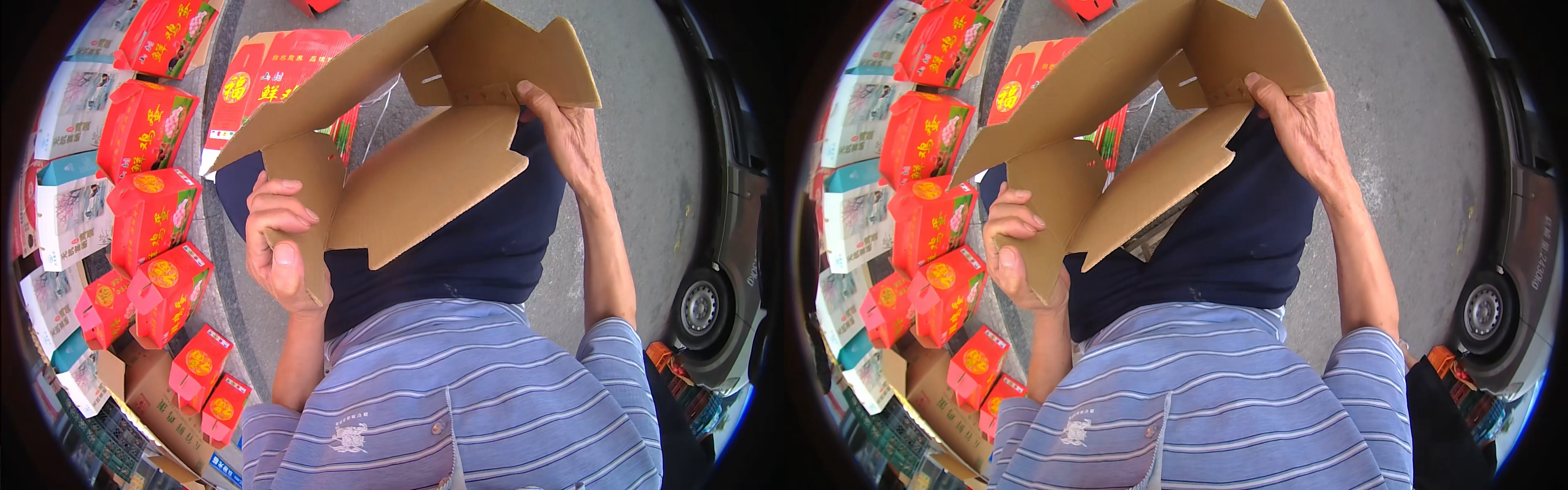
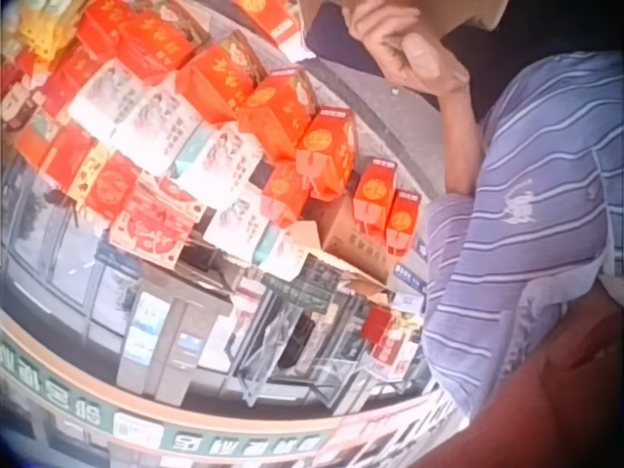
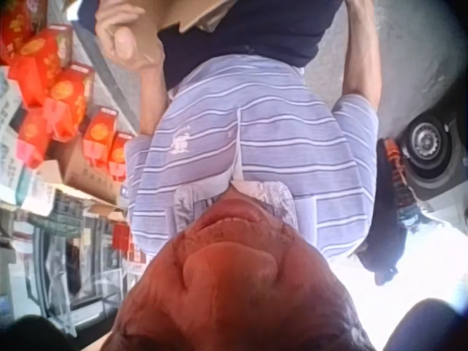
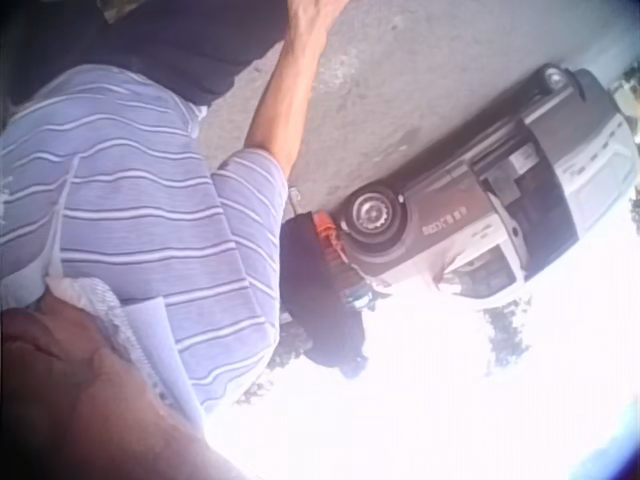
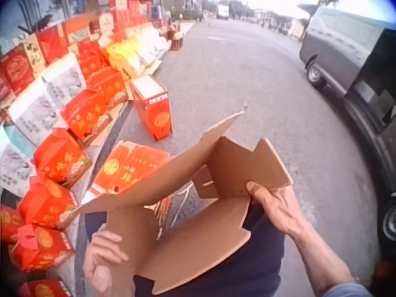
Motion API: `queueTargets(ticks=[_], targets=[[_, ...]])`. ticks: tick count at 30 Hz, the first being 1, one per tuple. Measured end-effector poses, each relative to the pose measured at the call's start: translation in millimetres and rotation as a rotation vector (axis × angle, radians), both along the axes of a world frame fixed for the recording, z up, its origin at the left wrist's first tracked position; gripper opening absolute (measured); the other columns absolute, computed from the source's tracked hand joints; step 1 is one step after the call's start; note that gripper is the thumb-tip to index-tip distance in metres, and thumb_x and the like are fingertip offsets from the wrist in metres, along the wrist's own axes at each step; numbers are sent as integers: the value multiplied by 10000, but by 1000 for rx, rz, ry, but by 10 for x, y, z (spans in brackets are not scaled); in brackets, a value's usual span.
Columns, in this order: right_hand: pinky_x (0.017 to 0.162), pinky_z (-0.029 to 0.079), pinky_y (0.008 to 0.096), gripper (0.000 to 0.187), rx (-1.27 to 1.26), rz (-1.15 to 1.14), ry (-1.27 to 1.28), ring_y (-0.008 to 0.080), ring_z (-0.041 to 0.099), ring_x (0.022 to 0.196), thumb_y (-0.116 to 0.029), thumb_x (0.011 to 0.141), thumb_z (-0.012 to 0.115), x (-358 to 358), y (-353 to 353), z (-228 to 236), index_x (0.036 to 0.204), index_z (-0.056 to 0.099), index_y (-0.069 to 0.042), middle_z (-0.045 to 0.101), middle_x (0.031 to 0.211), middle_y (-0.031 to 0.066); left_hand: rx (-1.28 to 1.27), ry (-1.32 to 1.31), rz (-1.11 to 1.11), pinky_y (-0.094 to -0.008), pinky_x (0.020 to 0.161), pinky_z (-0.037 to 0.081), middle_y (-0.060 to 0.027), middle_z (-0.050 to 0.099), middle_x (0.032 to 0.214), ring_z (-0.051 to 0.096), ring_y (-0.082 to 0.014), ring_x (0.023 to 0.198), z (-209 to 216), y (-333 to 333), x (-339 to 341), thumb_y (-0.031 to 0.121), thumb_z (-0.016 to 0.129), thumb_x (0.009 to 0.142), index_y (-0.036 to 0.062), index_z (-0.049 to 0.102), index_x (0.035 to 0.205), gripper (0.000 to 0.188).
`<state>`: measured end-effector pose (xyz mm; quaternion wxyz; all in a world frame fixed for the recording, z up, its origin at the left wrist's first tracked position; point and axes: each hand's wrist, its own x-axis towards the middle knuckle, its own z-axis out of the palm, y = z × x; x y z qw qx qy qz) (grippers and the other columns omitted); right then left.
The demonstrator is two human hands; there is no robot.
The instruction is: The person assembles red cardboard boxes by folding flaps and inserting white inserts. They repeatedly pick up flat cardboard pieces, fold them into box shapes, and place inserts inside.
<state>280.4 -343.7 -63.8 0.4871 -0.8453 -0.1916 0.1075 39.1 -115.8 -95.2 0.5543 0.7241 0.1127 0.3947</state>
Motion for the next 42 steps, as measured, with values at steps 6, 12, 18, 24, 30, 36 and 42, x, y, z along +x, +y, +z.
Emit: queueTargets(ticks=[6,12,18,24,30,36,42], targets=[[790,552,366,307,-36,200,-85,192,666,860,-250,1025,661,-127,-164,38,1120,695,40,743,952,118,-24,-129,118,-546,1167,317,-114,567,874,523,-318,1138,175,165,83,301,408,1014,37,561,880,333],[789,563,377,258,-102,302,-15,241,702,845,-200,1013,653,-287,-269,101,1130,681,28,742,933,151,-20,-96,163,-533,1124,364,-121,580,891,531,-327,1130,145,223,-10,275,402,1020,21,578,893,334],[822,569,412,282,-130,331,-100,345,714,901,-127,946,652,-316,-241,93,1194,658,9,728,1016,173,-61,-63,187,-580,1207,268,-145,604,872,562,-325,1123,127,140,7,241,460,963,12,557,867,267],[850,565,416,345,-75,362,-205,358,698,953,-94,891,663,-299,-191,44,1220,638,8,689,1086,172,-38,-49,182,-578,1205,276,-145,604,860,570,-325,1107,144,169,14,228,469,953,9,563,866,254],[930,537,459,572,-160,515,112,345,678,1083,-256,821,720,-158,-268,293,1304,602,28,685,1178,184,-24,-3,185,-584,1204,283,-147,605,845,578,-330,1105,135,190,-2,225,476,953,3,567,862,257],[1116,445,472,989,17,566,393,376,590,1299,-599,728,740,109,-474,219,1484,530,3,646,1342,263,-97,-1,184,-592,1208,282,-158,602,874,570,-340,1123,171,250,3,236,466,966,1,561,867,273],[1096,461,429,908,174,554,569,275,635,1230,-686,832,703,388,-498,37,1443,593,-23,702,1264,169,-129,-23,153,-596,1226,260,-153,580,874,552,-336,1134,168,241,-29,249,441,987,10,536,874,281]])
